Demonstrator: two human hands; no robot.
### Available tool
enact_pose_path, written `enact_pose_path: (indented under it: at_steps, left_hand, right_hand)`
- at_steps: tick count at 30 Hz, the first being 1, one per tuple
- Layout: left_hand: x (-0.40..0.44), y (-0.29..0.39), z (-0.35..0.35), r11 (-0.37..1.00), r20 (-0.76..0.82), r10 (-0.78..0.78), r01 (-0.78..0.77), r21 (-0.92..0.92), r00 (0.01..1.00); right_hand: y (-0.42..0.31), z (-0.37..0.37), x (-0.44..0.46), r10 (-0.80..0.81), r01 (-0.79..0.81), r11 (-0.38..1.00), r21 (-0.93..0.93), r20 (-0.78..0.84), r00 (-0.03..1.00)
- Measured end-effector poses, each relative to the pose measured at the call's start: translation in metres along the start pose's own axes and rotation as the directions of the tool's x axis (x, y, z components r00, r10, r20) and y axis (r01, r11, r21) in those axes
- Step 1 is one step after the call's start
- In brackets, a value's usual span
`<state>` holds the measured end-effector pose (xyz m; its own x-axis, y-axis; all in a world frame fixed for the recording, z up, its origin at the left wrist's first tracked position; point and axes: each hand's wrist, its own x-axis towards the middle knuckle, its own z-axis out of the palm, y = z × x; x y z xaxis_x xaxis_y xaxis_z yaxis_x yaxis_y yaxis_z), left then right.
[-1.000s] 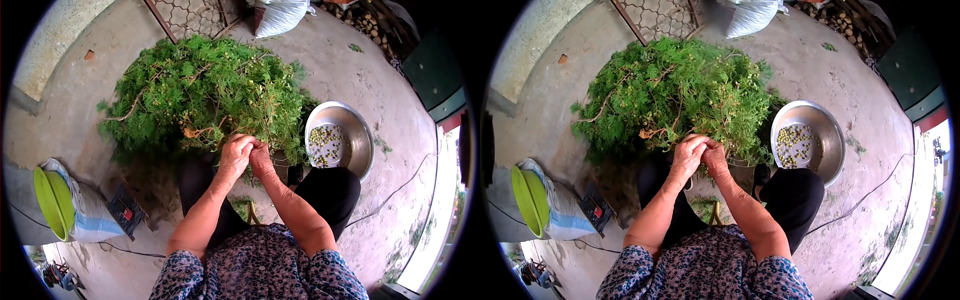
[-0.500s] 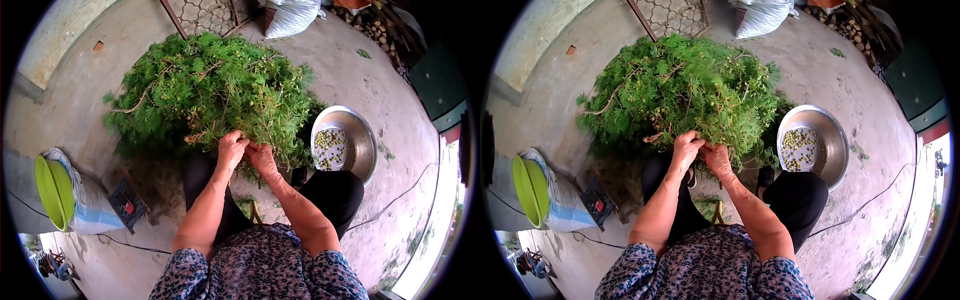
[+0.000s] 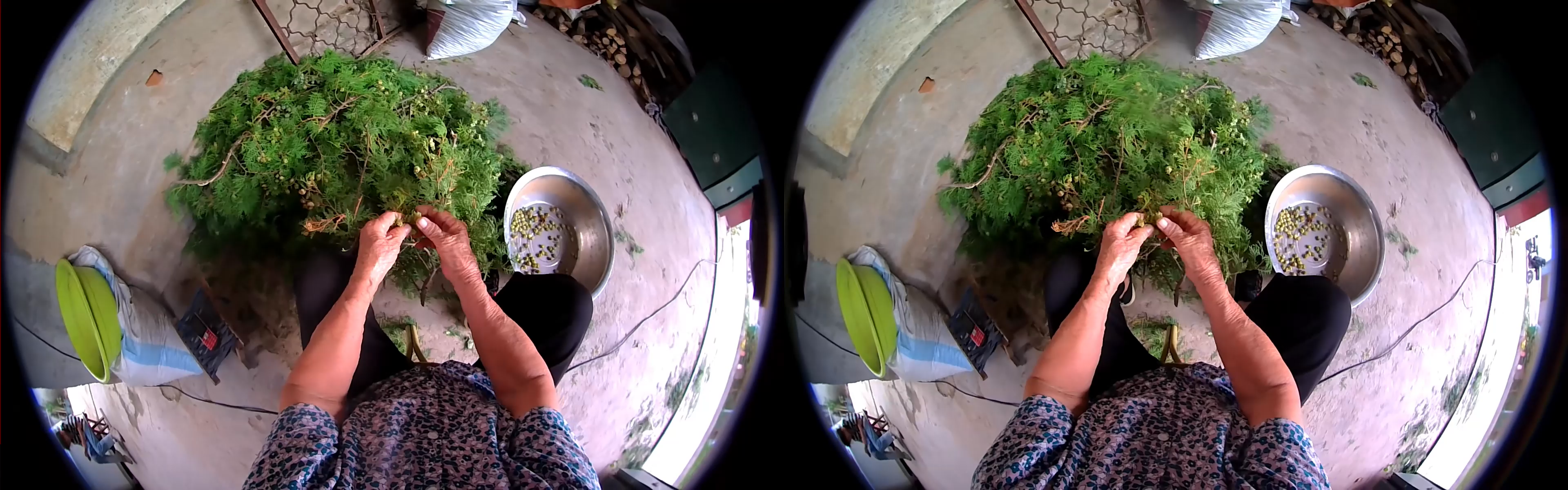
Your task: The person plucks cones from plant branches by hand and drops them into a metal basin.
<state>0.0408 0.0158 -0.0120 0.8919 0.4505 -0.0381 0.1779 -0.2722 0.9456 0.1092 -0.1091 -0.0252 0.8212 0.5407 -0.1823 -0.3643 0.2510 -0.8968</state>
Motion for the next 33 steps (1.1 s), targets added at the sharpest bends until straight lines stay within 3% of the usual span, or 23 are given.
enact_pose_path:
  at_steps: [6, 9, 11, 13, 15, 16, 18, 21, 24, 28, 33]
  left_hand:
    - [0.003, -0.011, 0.002, 0.993, 0.046, 0.050, -0.055, 0.103, 0.998]
    - [0.004, -0.014, 0.004, 0.999, 0.102, -0.042, 0.042, 0.003, 0.994]
    - [0.002, -0.008, 0.003, 0.969, 0.174, -0.084, 0.121, -0.216, 0.981]
    - [-0.001, 0.002, -0.001, 0.957, 0.212, -0.123, 0.172, -0.233, 0.969]
    - [-0.002, 0.004, -0.001, 0.942, 0.250, -0.161, 0.224, -0.249, 0.955]
    - [-0.002, 0.003, 0.001, 0.937, 0.243, -0.101, 0.174, -0.303, 0.965]
    - [-0.001, 0.000, 0.001, 0.926, 0.233, -0.042, 0.125, -0.355, 0.972]
    - [0.000, -0.002, -0.001, 0.921, 0.304, -0.099, 0.202, -0.332, 0.948]
    - [0.000, 0.005, -0.002, 0.868, 0.318, -0.124, 0.258, -0.424, 0.940]
    - [0.002, 0.000, -0.001, 0.859, 0.296, -0.112, 0.242, -0.451, 0.949]
    - [0.001, 0.004, -0.001, 0.891, 0.282, -0.080, 0.196, -0.411, 0.956]
  right_hand:
    - [0.004, -0.006, 0.001, 0.003, -0.003, 1.000, -0.003, 0.007, 1.000]
    - [0.006, -0.008, 0.002, 0.103, -0.101, 0.994, 0.036, -0.055, 0.993]
    - [0.002, -0.007, 0.002, 0.170, -0.164, 0.983, 0.085, -0.079, 0.982]
    - [0.001, -0.008, 0.002, 0.236, -0.222, 0.966, 0.136, -0.098, 0.967]
    - [0.003, -0.012, 0.002, 0.290, -0.278, 0.934, 0.222, -0.022, 0.957]
    - [0.003, -0.015, 0.002, 0.290, -0.278, 0.934, 0.223, -0.023, 0.957]
    - [0.002, -0.019, 0.000, 0.309, -0.342, 0.853, 0.394, 0.147, 0.940]
    - [-0.001, -0.015, -0.003, 0.275, -0.289, 0.896, 0.336, 0.090, 0.957]
    - [-0.010, -0.011, -0.007, 0.265, -0.293, 0.896, 0.335, 0.127, 0.956]
    - [-0.010, -0.010, -0.013, 0.117, -0.184, 0.931, 0.314, 0.219, 0.969]
    - [-0.006, -0.013, -0.012, 0.128, -0.191, 0.955, 0.229, 0.266, 0.956]
